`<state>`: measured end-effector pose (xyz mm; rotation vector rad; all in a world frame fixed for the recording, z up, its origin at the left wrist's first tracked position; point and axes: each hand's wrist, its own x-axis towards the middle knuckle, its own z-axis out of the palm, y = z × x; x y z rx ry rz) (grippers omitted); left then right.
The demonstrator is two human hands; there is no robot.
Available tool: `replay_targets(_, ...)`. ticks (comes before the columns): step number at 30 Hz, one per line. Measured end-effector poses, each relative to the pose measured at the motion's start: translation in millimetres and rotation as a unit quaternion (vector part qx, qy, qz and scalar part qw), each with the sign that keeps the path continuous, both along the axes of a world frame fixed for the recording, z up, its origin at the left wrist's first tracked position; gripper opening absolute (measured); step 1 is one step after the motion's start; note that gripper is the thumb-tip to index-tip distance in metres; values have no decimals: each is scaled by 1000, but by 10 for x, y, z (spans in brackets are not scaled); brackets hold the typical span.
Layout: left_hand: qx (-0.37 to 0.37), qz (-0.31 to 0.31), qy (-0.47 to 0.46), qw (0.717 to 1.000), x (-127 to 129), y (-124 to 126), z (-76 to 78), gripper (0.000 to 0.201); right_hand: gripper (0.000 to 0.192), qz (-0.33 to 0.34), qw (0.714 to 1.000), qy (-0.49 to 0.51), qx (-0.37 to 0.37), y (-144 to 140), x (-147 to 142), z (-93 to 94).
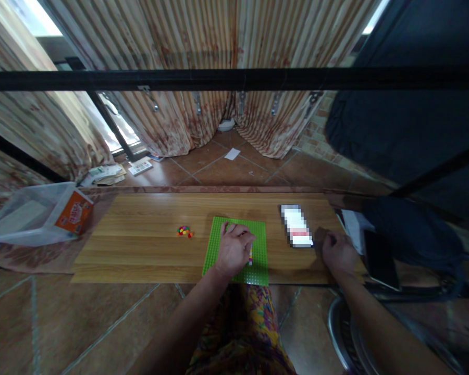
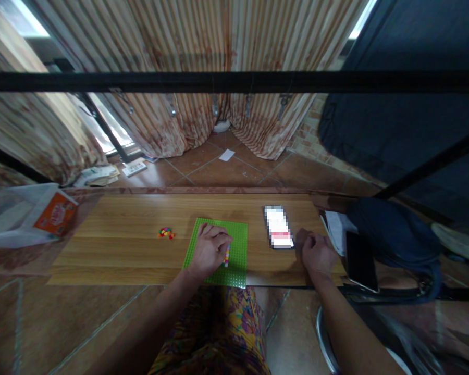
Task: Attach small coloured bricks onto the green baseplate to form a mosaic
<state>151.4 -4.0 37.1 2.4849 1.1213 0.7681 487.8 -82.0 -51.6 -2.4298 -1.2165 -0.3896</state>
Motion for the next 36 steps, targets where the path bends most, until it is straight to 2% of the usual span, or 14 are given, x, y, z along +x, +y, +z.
replay_targets(3,-19,14,-22,999,20,10,-21,14,34,-1,1000,0,3,0,1,3)
replay_targets(7,-92,45,-48,994,55,54,7,14,34,3,1000,-1,5,4,6,-4)
replay_targets(13,-181,37,-47,982,44,105,117,17,35,-12,1000,-10,4,5,11,-28)
replay_targets(21,-211,60,-66,973,37,126,129,25,35,0,1000,-4,3,-3,30,-27)
replay_targets(25,-200,71,-4,977,77,144,164,19,36,-4,1000,-9,1,-1,15,-8)
replay_targets(28,-176,82,46,980,106,125,192,22,36,-4,1000,-9,-1,-2,2,6)
replay_targets(36,-170,106,51,978,133,78,148,22,40,-10,1000,-3,-28,-15,-16,43)
